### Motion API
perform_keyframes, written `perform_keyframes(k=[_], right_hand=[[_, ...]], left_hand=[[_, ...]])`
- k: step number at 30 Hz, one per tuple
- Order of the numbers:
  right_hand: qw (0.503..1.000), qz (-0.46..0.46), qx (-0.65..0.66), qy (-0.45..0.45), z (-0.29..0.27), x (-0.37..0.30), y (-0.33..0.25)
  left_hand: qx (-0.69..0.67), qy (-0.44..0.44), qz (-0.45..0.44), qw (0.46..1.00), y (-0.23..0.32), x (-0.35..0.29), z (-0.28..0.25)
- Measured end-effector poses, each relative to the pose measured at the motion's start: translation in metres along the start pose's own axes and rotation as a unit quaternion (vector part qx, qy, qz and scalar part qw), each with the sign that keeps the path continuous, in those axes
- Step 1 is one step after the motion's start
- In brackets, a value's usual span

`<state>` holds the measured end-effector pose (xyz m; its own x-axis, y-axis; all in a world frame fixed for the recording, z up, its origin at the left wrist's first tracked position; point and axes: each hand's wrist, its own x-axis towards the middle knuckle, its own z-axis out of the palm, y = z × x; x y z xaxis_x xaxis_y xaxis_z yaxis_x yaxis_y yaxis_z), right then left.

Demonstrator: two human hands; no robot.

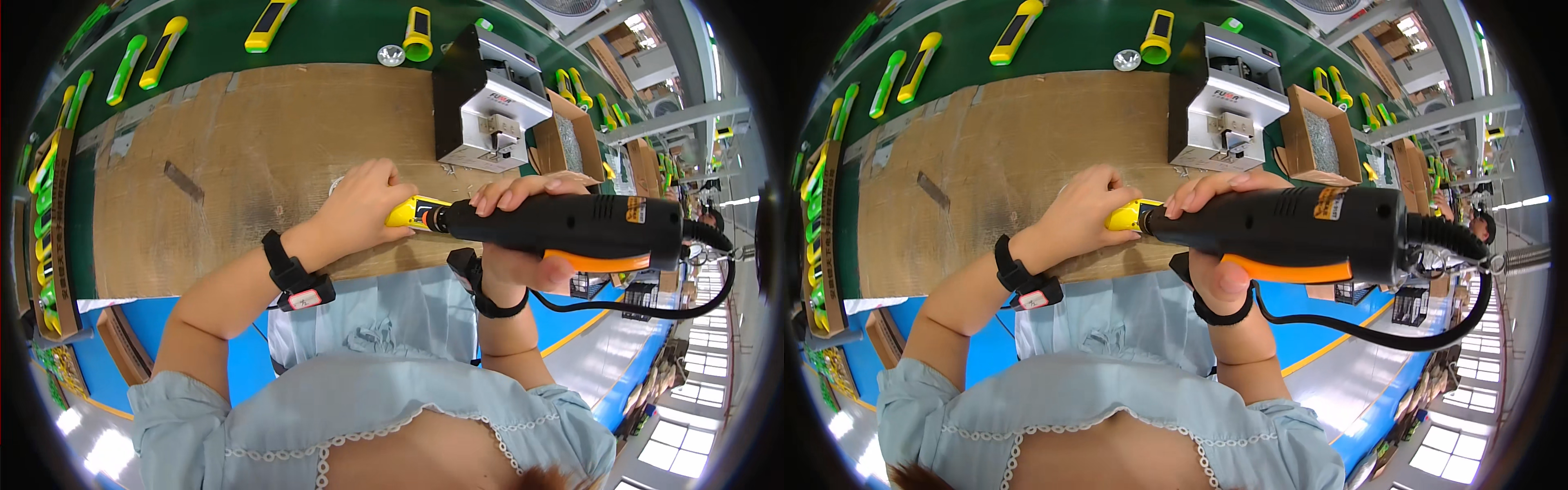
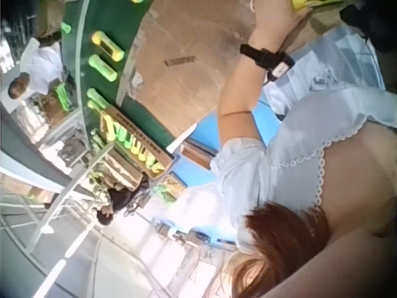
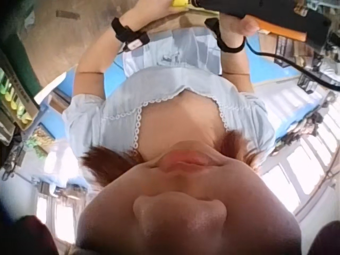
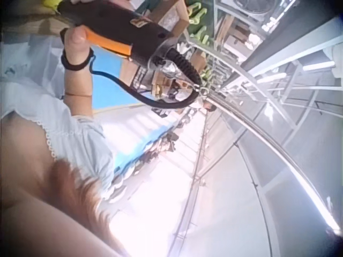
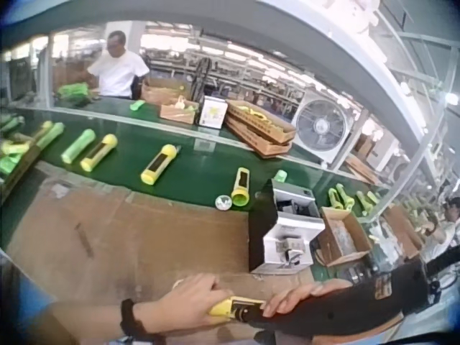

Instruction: Using an electric screwdriver and a screw feeder to assemble solar-powered flashlights on an assembly line.

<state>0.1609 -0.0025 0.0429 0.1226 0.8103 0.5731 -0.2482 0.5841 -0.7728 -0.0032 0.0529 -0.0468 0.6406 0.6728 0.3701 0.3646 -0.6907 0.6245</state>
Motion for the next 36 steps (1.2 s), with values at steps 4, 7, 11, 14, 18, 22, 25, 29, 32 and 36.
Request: perform_keyframes(k=[4, 7, 11, 14, 18, 22, 25, 29, 32, 36], right_hand=[[0.999, -0.029, 0.000, -0.015, -0.003, -0.001, 0.008], [1.000, -0.026, -0.011, 0.002, -0.002, -0.002, 0.007], [1.000, -0.023, -0.016, 0.004, -0.001, -0.001, 0.005], [1.000, -0.021, -0.003, 0.018, -0.001, -0.002, 0.008], [0.999, -0.012, -0.011, 0.033, 0.004, -0.006, 0.015], [0.999, 0.008, -0.011, 0.042, 0.011, -0.008, 0.020], [0.999, 0.016, -0.019, 0.043, 0.013, -0.009, 0.021], [0.998, 0.011, -0.016, 0.056, 0.013, -0.012, 0.023], [0.992, 0.015, -0.120, 0.034, 0.012, -0.014, 0.022], [0.994, 0.013, -0.109, 0.030, 0.009, -0.015, 0.024]], left_hand=[[0.002, 0.006, -0.003, 1.000, 0.003, -0.002, -0.001], [0.003, 0.012, 0.001, 1.000, 0.003, -0.003, 0.001], [0.011, 0.012, 0.003, 1.000, 0.000, -0.002, 0.004], [0.014, 0.015, 0.006, 1.000, 0.000, -0.001, 0.004], [0.013, 0.017, 0.006, 1.000, 0.001, 0.000, 0.003], [0.010, 0.015, 0.008, 1.000, 0.001, -0.002, 0.003], [0.002, 0.030, 0.019, 0.999, 0.001, -0.001, 0.003], [-0.001, 0.038, 0.041, 0.998, -0.001, -0.001, 0.005], [0.002, 0.034, 0.041, 0.999, -0.002, 0.000, 0.005], [-0.012, 0.025, 0.030, 0.999, -0.003, 0.001, 0.007]])
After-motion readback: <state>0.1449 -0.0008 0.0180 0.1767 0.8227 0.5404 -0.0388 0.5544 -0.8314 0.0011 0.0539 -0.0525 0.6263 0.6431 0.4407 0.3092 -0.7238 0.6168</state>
